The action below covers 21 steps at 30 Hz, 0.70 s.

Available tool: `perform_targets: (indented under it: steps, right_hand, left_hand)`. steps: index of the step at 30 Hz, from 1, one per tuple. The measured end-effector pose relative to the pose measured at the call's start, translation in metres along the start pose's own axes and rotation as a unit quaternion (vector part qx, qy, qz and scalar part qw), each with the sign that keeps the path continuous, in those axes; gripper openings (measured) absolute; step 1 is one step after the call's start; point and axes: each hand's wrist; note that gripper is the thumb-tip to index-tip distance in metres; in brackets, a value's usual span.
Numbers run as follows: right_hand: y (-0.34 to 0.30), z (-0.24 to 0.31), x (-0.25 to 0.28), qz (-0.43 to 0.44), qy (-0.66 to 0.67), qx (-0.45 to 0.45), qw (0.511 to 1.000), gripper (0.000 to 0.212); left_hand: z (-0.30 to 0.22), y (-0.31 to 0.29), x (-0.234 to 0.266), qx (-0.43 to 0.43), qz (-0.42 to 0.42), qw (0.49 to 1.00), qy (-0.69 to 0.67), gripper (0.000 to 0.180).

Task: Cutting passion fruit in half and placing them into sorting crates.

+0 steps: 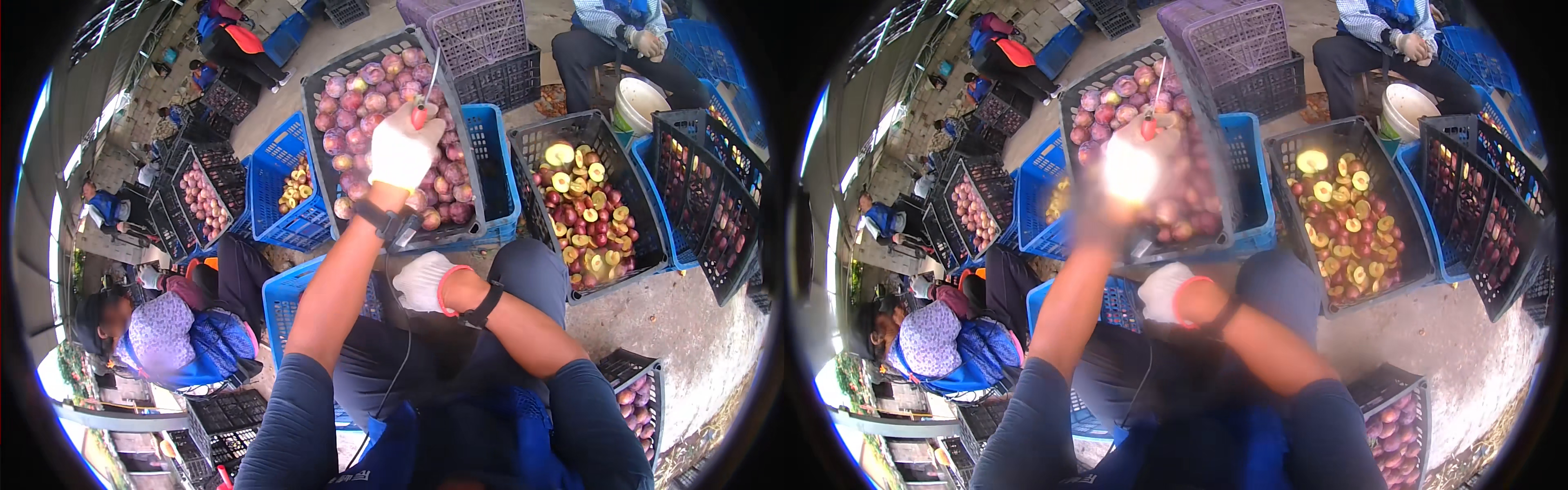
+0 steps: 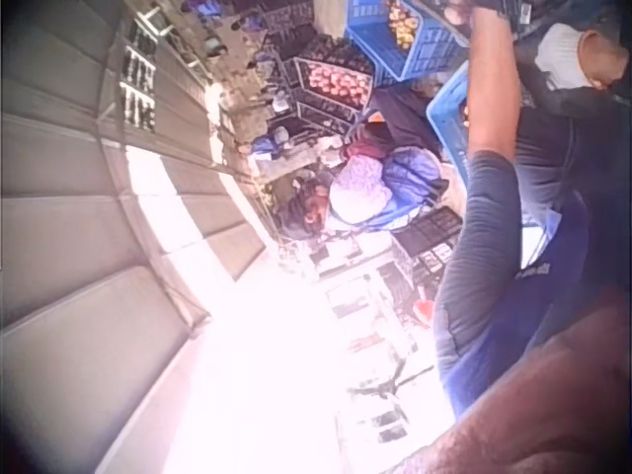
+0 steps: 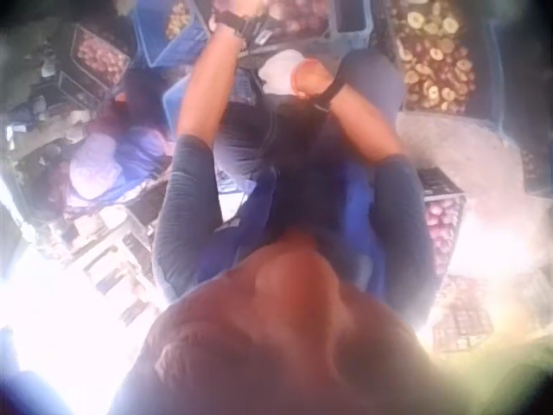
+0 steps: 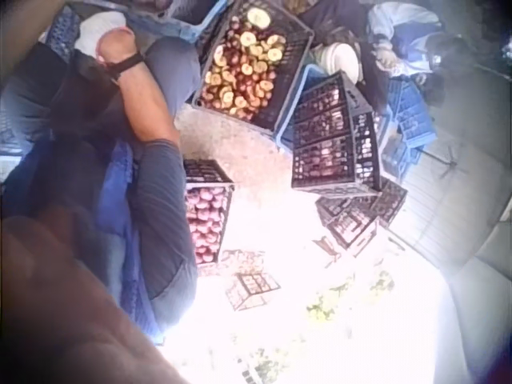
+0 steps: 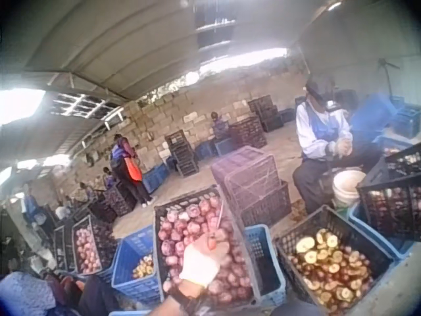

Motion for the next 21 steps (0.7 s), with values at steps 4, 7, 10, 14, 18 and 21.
perform_targets:
  steps: [4,7,10,14,18,21]
  right_hand:
    - [-0.03,-0.003,0.024,-0.043,0.02,-0.014,0.999,0.034]
    - [-0.038,-0.014,0.03,-0.077,0.026,-0.01,0.997,0.033]
    - [-0.034,-0.019,0.029,-0.077,0.025,-0.015,0.997,0.033]
    - [-0.021,-0.019,0.021,-0.067,0.025,0.005,0.997,0.032]
    - [-0.012,-0.021,0.025,-0.06,0.035,-0.008,0.998,0.032]
    - [-0.011,-0.037,0.021,-0.139,0.008,-0.048,0.989,0.03]
  left_hand:
    - [0.083,0.003,0.012,0.174,0.029,0.949,0.262,0.027]
    - [0.109,-0.004,0.017,0.355,0.143,0.88,0.282,0.031]
    - [0.145,-0.014,0.007,0.423,0.192,0.834,0.297,0.035]
    - [0.155,-0.007,-0.006,0.408,0.167,0.837,0.326,0.038]
    - [0.15,-0.01,0.01,0.397,0.116,0.874,0.253,0.041]
    - [0.125,-0.015,0.026,0.374,0.078,0.914,0.137,0.045]
Point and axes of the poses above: each hand's wrist, its own y-axis towards the middle knuckle, its own x-axis out of the back of the hand, z = x × y, and after that the axes turned 13 degrees about x, right-handed
